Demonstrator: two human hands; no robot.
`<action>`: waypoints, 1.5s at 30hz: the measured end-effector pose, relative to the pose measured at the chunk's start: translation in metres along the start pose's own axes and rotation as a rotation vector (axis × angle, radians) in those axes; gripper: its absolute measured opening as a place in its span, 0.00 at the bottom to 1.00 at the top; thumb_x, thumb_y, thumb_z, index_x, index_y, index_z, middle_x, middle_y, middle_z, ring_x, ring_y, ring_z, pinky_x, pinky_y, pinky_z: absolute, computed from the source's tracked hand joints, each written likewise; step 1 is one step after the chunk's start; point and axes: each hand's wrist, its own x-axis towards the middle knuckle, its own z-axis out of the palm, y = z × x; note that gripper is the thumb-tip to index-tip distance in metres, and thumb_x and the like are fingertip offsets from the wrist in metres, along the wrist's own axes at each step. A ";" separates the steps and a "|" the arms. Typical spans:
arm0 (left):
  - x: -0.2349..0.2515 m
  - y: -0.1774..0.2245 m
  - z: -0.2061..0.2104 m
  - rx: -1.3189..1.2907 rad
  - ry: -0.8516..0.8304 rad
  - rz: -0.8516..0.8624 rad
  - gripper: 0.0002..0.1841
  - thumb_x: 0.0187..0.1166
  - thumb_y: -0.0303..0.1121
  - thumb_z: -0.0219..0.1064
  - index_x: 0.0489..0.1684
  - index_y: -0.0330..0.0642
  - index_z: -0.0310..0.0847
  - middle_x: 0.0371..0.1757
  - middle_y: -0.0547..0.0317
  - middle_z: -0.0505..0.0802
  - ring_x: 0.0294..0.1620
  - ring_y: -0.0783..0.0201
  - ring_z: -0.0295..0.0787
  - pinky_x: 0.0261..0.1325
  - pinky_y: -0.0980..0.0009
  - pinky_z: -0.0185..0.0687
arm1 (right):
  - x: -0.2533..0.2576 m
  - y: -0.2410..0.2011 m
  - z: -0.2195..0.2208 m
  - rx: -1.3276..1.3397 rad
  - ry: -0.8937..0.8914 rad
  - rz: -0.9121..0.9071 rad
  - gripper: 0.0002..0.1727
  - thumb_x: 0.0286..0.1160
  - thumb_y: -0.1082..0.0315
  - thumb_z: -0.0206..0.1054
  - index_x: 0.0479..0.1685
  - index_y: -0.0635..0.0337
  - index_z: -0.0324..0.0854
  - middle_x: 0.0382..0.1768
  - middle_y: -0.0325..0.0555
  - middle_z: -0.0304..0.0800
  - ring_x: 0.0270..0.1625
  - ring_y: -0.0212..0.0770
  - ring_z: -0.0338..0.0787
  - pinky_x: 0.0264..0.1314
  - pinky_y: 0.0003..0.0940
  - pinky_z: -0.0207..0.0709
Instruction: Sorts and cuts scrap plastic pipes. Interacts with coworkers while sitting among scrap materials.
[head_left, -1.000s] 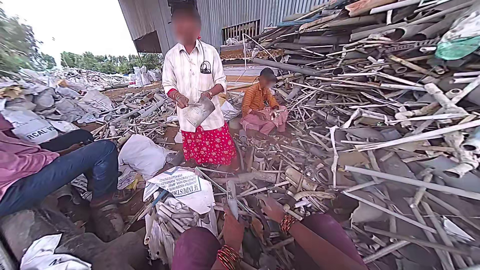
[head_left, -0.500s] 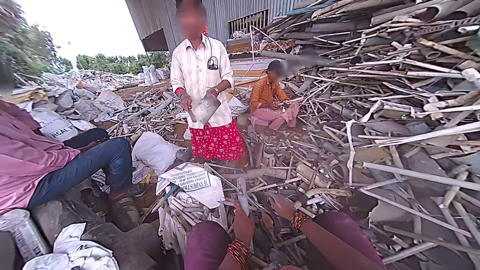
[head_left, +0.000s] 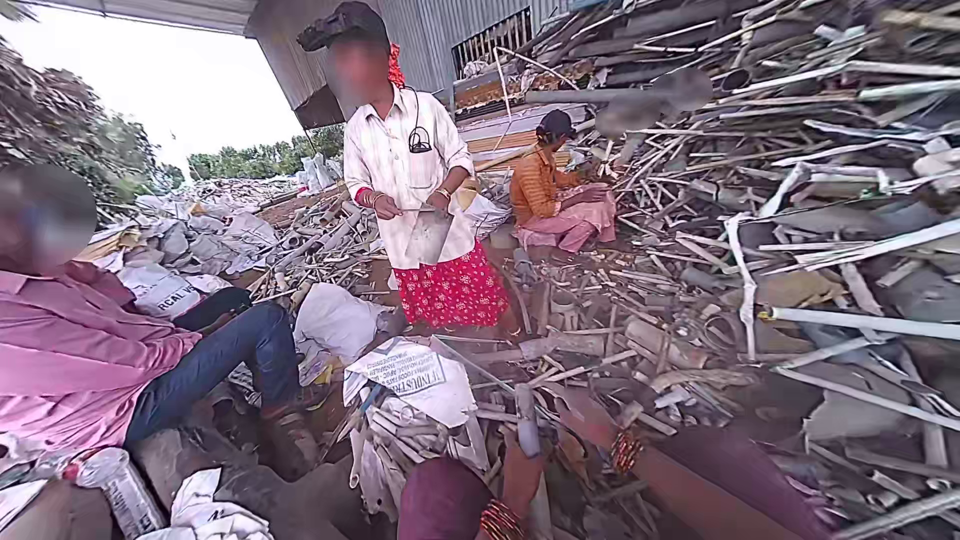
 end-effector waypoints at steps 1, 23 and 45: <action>0.001 -0.001 0.002 -0.020 -0.005 -0.004 0.46 0.75 0.37 0.77 0.87 0.26 0.49 0.73 0.22 0.78 0.74 0.35 0.78 0.78 0.44 0.72 | 0.001 0.002 0.000 -0.002 -0.015 -0.007 0.28 0.92 0.65 0.48 0.90 0.46 0.65 0.73 0.63 0.84 0.77 0.64 0.82 0.78 0.64 0.70; -0.010 0.007 0.000 -0.235 -0.065 -0.012 0.44 0.76 0.31 0.74 0.88 0.30 0.46 0.74 0.25 0.77 0.71 0.40 0.80 0.73 0.47 0.75 | 0.009 -0.001 0.014 -0.024 -0.122 -0.096 0.26 0.92 0.67 0.53 0.88 0.54 0.69 0.70 0.68 0.85 0.73 0.68 0.83 0.77 0.66 0.69; -0.008 0.013 0.007 -0.519 0.064 -0.062 0.47 0.73 0.26 0.75 0.88 0.31 0.41 0.74 0.22 0.73 0.66 0.39 0.80 0.66 0.47 0.79 | 0.008 0.001 0.006 0.054 0.001 0.090 0.40 0.88 0.65 0.58 0.97 0.56 0.43 0.72 0.69 0.81 0.73 0.65 0.84 0.77 0.61 0.72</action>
